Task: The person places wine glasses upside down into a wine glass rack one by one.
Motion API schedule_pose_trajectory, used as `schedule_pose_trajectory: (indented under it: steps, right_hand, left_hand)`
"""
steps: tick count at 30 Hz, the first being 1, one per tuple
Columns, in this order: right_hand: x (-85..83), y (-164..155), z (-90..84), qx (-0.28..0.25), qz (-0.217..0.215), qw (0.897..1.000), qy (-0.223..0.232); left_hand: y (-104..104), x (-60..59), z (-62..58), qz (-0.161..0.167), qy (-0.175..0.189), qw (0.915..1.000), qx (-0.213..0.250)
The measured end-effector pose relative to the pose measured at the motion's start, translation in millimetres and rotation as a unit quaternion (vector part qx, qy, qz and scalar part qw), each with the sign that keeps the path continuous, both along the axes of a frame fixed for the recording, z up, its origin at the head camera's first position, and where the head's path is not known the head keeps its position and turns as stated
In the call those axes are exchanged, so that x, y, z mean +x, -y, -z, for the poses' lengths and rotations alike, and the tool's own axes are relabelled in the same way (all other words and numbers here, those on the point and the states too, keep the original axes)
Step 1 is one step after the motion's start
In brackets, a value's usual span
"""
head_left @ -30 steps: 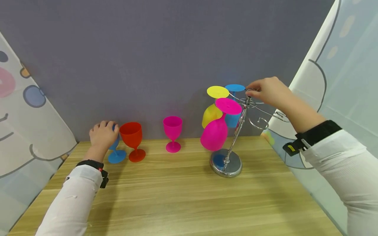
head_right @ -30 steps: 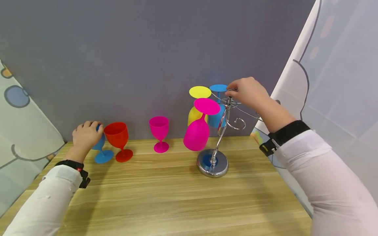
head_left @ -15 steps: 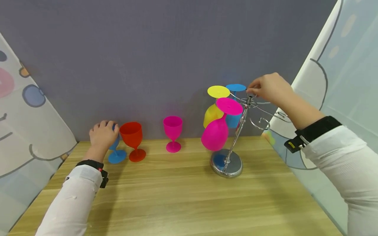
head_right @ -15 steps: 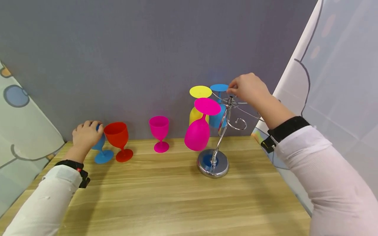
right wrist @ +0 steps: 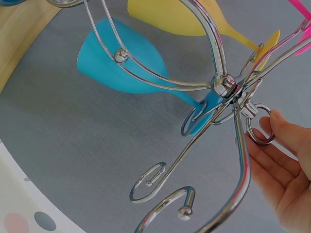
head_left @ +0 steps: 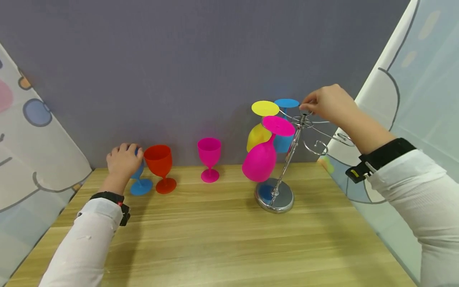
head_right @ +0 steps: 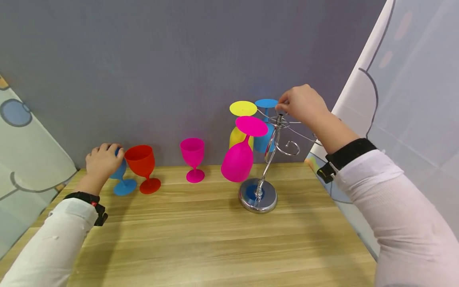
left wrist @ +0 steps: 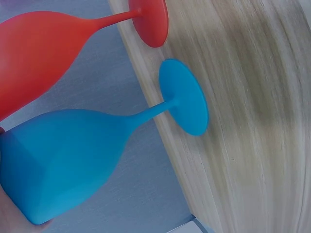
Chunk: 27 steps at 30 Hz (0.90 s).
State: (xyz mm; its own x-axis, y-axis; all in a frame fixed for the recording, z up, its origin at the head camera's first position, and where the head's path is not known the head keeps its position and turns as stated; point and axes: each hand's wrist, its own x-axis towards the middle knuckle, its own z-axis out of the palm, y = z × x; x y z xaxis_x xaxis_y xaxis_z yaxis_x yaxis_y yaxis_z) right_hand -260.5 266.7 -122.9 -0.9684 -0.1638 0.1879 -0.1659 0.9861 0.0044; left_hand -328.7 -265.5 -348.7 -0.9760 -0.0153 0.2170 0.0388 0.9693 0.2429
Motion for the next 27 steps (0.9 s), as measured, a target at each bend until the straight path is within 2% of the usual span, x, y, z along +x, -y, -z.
schedule_pose_trajectory:
  steps: [11,19,27]
  right_hand:
    - [3.1,-0.8,4.8,-0.008,-0.010,1.000,-0.013]
    - [3.8,2.4,5.2,0.004,-0.015,0.999,-0.043]
    - [1.8,2.0,6.6,0.003,-0.017,0.999,-0.045]
  left_hand:
    - [1.2,3.1,1.5,0.003,0.012,0.9999,-0.003]
    - [3.3,5.9,2.2,0.005,0.011,0.9999,0.000]
    - [5.1,7.3,5.1,0.004,0.010,0.9999,-0.003]
